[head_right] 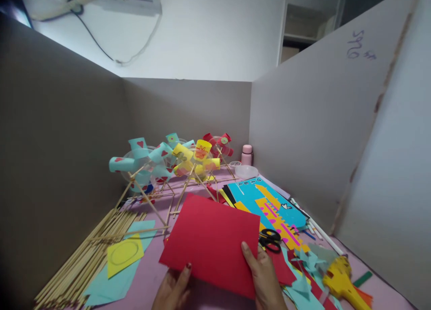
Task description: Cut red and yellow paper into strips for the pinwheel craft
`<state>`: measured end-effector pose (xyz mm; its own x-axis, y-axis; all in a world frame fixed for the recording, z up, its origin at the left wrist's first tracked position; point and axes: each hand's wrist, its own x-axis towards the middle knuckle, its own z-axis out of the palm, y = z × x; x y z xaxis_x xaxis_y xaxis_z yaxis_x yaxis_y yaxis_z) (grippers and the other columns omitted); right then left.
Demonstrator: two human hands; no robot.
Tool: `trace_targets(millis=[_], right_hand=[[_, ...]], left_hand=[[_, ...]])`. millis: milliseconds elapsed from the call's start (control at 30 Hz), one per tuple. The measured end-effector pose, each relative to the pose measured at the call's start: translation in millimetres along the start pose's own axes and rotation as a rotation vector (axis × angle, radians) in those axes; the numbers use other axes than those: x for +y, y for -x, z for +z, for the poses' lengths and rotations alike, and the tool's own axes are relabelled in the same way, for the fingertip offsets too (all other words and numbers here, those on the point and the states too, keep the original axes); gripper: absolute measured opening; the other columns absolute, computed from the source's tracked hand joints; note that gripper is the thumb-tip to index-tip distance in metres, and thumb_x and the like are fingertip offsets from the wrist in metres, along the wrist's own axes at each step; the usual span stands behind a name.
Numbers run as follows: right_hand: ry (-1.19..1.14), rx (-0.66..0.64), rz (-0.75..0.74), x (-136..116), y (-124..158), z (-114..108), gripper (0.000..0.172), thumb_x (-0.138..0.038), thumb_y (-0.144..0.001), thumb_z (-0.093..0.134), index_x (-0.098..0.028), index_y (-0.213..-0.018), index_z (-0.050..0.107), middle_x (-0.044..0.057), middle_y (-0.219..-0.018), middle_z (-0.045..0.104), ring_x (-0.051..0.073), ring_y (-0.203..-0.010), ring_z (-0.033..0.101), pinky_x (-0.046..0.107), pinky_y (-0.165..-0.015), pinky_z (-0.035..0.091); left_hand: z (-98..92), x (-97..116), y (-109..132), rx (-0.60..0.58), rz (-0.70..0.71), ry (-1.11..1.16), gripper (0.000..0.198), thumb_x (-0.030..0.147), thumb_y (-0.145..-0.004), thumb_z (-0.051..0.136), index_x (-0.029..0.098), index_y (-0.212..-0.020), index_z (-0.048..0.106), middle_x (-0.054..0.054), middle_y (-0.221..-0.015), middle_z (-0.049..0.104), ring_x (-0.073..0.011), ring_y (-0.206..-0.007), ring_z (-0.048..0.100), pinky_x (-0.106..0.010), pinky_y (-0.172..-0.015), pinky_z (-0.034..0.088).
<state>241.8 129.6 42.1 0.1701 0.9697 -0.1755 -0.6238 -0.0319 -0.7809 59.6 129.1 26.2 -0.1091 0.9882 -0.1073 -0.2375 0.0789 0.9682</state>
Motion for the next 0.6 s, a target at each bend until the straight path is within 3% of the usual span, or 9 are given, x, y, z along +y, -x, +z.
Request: trace_targets(millis=[100,167,300,467,600], right_hand=[[0.026,-0.056,0.023,6,4,1,0.058,-0.046,-0.065,0.075,-0.016,-0.112,0.061,0.01,-0.093,0.075,0.029,-0.086,0.069,0.041,-0.079,0.054],[0.065,-0.105,0.041,14,7,0,0.054,-0.049,-0.065,0.074,-0.015,-0.106,0.065,0.011,-0.091,0.075,0.027,-0.078,0.07,0.038,-0.068,0.055],[0.256,-0.132,0.073,27,12,-1,0.045,-0.052,-0.059,0.078,-0.011,-0.078,0.07,0.009,-0.062,0.073,0.016,-0.048,0.065,0.019,-0.04,0.045],[0.02,-0.113,0.121,35,18,7,0.045,-0.05,-0.05,0.083,-0.017,-0.077,0.068,0.003,-0.068,0.072,0.012,-0.05,0.063,0.019,-0.046,0.048],[0.281,-0.209,0.071,50,25,18,0.05,-0.063,-0.051,0.075,-0.015,-0.064,0.068,0.004,-0.057,0.066,0.01,-0.039,0.051,0.02,-0.038,0.036]], left_hand=[[0.4,5,2,-0.037,-0.161,0.154,0.048,0.054,-0.058,0.074,0.015,-0.083,0.066,-0.007,-0.077,0.074,-0.0183,-0.067,0.067,-0.023,-0.055,0.052],[1.3,13,7,0.01,-0.201,0.309,0.04,0.048,-0.054,0.08,0.015,-0.075,0.068,-0.003,-0.067,0.073,-0.014,-0.058,0.065,-0.02,-0.051,0.051],[3.0,23,11,0.074,-0.193,0.453,0.022,0.029,-0.058,0.082,0.016,-0.069,0.067,0.0,-0.067,0.074,-0.012,-0.059,0.067,-0.019,-0.056,0.054],[4.0,16,9,0.125,-0.237,0.525,0.006,0.024,-0.08,0.064,0.018,-0.078,0.067,-0.002,-0.076,0.076,-0.0117,-0.066,0.07,-0.019,-0.06,0.055],[6.4,-1,19,-0.019,-0.134,0.332,0.024,0.038,-0.068,0.074,0.018,-0.08,0.071,-0.009,-0.086,0.076,-0.0193,-0.079,0.071,-0.026,-0.074,0.056]])
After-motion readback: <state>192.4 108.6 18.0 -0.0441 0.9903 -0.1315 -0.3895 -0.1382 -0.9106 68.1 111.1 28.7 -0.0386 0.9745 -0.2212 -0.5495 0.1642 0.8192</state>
